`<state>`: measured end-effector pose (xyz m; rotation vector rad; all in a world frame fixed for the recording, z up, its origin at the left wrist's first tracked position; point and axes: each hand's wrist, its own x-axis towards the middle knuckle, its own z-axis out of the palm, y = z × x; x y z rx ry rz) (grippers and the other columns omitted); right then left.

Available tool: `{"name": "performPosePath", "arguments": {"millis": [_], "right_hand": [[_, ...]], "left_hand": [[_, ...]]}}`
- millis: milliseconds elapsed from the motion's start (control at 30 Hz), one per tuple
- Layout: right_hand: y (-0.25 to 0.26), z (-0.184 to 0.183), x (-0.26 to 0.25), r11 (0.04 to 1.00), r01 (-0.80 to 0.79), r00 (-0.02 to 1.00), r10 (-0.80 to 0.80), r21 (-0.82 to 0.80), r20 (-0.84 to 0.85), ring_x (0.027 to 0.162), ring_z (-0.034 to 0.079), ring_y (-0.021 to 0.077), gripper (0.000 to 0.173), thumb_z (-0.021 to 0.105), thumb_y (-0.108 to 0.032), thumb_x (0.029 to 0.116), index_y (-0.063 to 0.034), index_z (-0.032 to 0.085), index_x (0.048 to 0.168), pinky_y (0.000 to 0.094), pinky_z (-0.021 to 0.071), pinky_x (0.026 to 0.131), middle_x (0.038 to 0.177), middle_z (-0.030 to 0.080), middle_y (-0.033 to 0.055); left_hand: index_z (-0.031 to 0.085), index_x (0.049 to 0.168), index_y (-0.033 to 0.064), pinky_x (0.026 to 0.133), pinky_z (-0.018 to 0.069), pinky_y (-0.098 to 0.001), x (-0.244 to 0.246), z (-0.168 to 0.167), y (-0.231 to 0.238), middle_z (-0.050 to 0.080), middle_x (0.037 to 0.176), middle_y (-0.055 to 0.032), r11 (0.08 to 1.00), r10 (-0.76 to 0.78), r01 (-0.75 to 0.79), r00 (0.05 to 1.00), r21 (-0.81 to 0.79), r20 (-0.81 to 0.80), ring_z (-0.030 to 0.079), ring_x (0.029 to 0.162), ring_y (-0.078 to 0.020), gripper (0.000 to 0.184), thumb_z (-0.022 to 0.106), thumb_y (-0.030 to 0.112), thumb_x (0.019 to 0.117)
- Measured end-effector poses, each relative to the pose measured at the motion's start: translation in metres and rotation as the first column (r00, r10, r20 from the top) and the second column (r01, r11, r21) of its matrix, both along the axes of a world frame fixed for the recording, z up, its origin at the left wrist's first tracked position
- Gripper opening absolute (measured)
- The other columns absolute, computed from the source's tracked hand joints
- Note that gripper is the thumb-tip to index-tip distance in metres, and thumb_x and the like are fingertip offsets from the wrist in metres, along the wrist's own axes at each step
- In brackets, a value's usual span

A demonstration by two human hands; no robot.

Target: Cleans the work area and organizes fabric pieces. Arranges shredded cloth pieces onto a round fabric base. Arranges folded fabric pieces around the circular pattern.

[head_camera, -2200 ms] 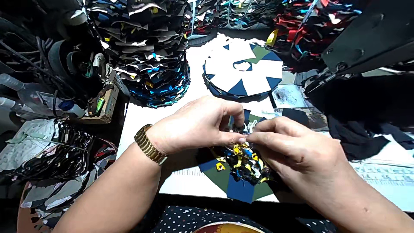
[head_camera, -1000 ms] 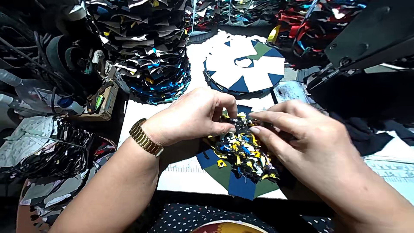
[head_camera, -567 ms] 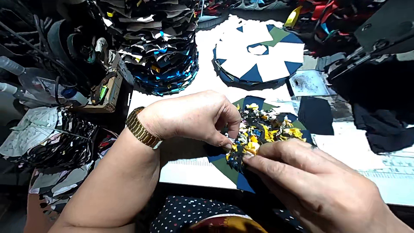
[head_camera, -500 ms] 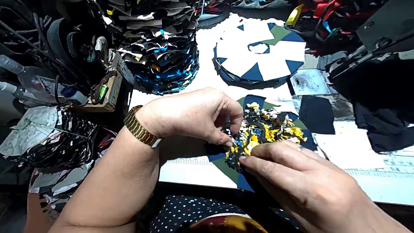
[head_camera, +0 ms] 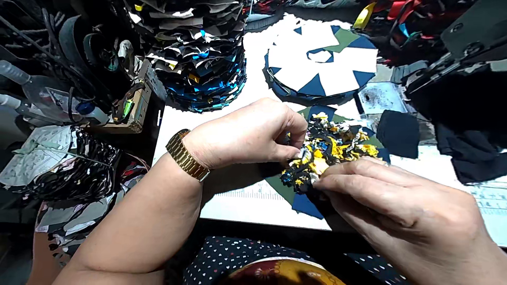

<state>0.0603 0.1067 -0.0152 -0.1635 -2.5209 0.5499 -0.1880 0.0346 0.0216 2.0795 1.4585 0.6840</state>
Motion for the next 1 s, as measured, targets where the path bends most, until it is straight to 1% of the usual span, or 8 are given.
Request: {"name": "performPosePath", "arguments": {"millis": [133,267,400,500,600,733,833,1000], "right_hand": [[0.006,0.003,0.01,1.0,-0.015,0.997,0.013,0.022,0.077,0.084,0.063,0.0096,0.019,0.057,-0.011,0.0935,-0.0114,0.076,0.092,0.0253,0.0522,0.069,0.091,0.067,0.0004],[0.011,0.009,0.014,0.996,0.068,0.996,-0.065,-0.049,0.06,0.091,0.064,0.0063,0.019,0.061,-0.017,0.0956,-0.0132,0.078,0.101,0.0217,0.0558,0.074,0.103,0.066,-0.0007],[0.011,0.006,0.011,0.99,0.138,0.987,-0.14,0.03,0.086,0.087,0.062,0.0107,0.021,0.06,-0.02,0.0955,-0.0101,0.078,0.103,0.0256,0.0525,0.071,0.1,0.064,0.0031],[0.013,0.003,0.012,0.991,0.128,0.988,-0.13,0.033,0.089,0.083,0.06,0.0088,0.019,0.057,-0.014,0.0929,-0.0108,0.076,0.093,0.0246,0.0503,0.068,0.093,0.062,0.0],[0.016,0.007,0.019,0.991,0.133,0.988,-0.131,-0.015,0.08,0.083,0.062,0.0062,0.019,0.058,-0.015,0.0937,-0.0107,0.077,0.094,0.0222,0.0532,0.068,0.094,0.065,-0.0006],[0.022,0.008,0.024,0.992,0.126,0.985,-0.125,-0.001,0.118,0.087,0.065,0.0081,0.024,0.058,-0.02,0.0941,-0.0126,0.077,0.105,0.0265,0.0554,0.074,0.097,0.068,-0.0017],[0.027,0.009,0.031,0.994,0.097,0.989,-0.09,-0.05,0.116,0.093,0.067,0.008,0.027,0.055,-0.022,0.0973,-0.0128,0.075,0.112,0.0273,0.058,0.081,0.103,0.07,-0.0018],[0.022,0.013,0.038,0.995,0.06,0.989,-0.048,-0.083,0.14,0.088,0.062,0.0032,0.023,0.066,-0.035,0.0948,-0.0167,0.078,0.102,0.0205,0.0545,0.072,0.1,0.065,-0.0048]], "left_hand": [[0.073,0.096,0.0139,0.057,0.0487,-0.0294,0.01,0.001,-0.002,0.062,0.068,0.0055,0.999,0.03,-0.032,0.987,-0.009,-0.159,0.057,0.061,-0.0063,0.023,0.081,0.033,0.0869],[0.071,0.101,0.0177,0.061,0.0508,-0.0321,0.019,0.002,-0.004,0.065,0.074,0.0074,0.998,0.037,-0.049,0.959,-0.039,-0.279,0.06,0.066,-0.0064,0.028,0.083,0.036,0.0839],[0.071,0.104,0.0166,0.063,0.0526,-0.0308,0.015,0.003,-0.004,0.066,0.077,0.0066,0.997,0.055,-0.065,0.969,-0.035,-0.24,0.061,0.068,-0.0061,0.028,0.082,0.034,0.0856],[0.071,0.106,0.0131,0.057,0.0489,-0.0267,0.011,0.005,-0.004,0.063,0.072,0.0051,1.0,0.027,-0.028,0.992,-0.012,-0.127,0.056,0.062,-0.0055,0.029,0.083,0.03,0.0855],[0.074,0.101,0.0105,0.054,0.0442,-0.0234,0.012,0.003,-0.003,0.06,0.068,0.0053,0.996,-0.064,0.067,0.997,0.065,-0.037,0.052,0.059,-0.0039,0.022,0.082,0.024,0.0861],[0.077,0.1,0.0174,0.065,0.0535,-0.0283,0.024,0.0,-0.005,0.07,0.08,0.0073,0.985,-0.124,0.142,0.977,0.095,-0.174,0.063,0.072,-0.0035,0.013,0.077,0.026,0.0904],[0.077,0.093,0.0185,0.065,0.0517,-0.0307,0.029,-0.002,-0.006,0.069,0.079,0.0077,0.977,-0.147,0.18,0.957,0.111,-0.251,0.064,0.074,-0.0052,0.007,0.072,0.023,0.0936],[0.077,0.088,0.0179,0.064,0.0508,-0.0302,0.032,-0.002,-0.007,0.068,0.078,0.0066,0.969,-0.175,0.21,0.956,0.133,-0.237,0.064,0.075,-0.006,0.01,0.069,0.019,0.0953]]}}
